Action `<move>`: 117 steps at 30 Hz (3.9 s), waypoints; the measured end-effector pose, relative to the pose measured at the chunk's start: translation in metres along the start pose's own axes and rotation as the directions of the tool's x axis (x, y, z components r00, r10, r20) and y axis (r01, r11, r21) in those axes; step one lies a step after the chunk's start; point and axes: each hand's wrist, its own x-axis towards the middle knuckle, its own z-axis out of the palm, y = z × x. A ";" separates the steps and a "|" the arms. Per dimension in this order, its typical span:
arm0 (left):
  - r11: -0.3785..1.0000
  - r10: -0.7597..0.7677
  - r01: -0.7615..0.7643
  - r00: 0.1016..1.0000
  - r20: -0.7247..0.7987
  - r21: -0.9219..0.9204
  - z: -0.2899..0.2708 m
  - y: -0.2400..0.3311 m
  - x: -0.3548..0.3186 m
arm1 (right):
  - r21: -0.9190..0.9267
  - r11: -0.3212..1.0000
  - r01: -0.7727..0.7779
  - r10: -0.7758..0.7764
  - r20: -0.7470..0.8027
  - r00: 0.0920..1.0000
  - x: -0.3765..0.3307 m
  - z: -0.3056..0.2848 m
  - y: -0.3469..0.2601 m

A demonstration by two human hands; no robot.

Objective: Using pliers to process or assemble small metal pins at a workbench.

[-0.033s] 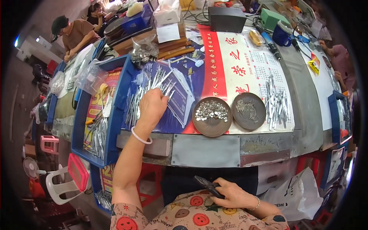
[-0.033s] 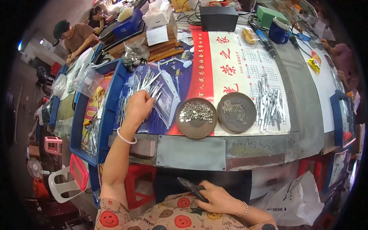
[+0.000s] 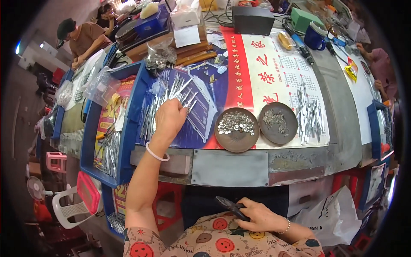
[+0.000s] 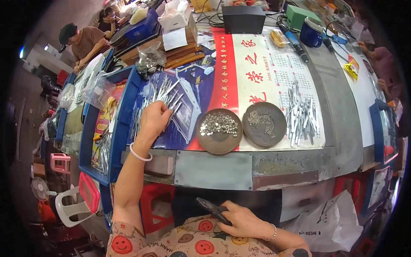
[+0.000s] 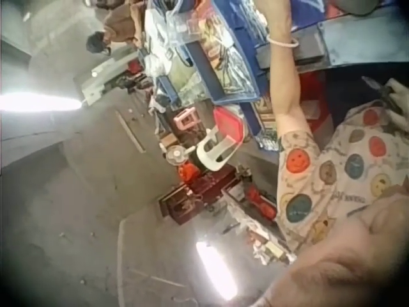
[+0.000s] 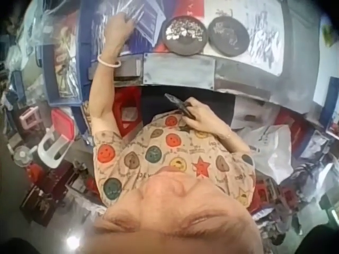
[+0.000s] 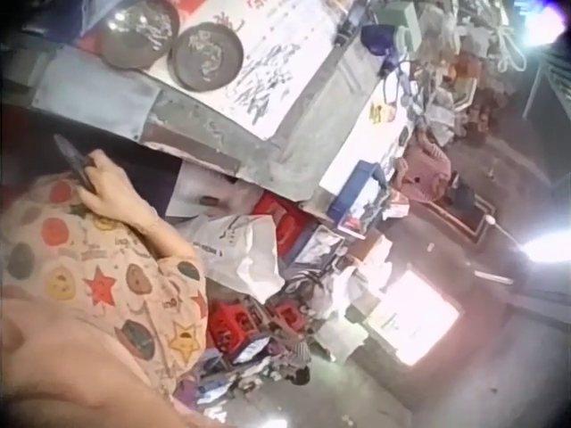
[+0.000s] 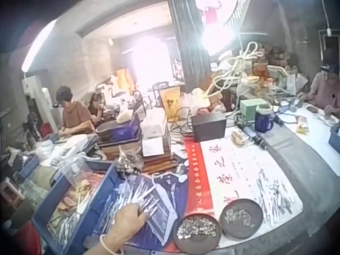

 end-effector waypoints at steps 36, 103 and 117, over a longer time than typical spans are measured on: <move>0.050 0.176 -0.188 0.968 -0.177 -0.981 0.001 -0.030 -0.159 | -0.554 0.824 0.121 -0.209 -0.099 0.973 0.122 -0.047 -0.126; -0.052 -0.028 0.299 0.953 0.301 -0.953 -0.008 0.005 -0.216 | -0.731 0.666 0.149 -0.197 0.021 0.980 0.065 -0.027 -0.064; 0.025 -0.060 0.265 0.963 0.263 -0.964 -0.007 0.002 -0.217 | -0.518 0.851 0.087 -0.065 0.061 0.996 0.073 -0.029 -0.071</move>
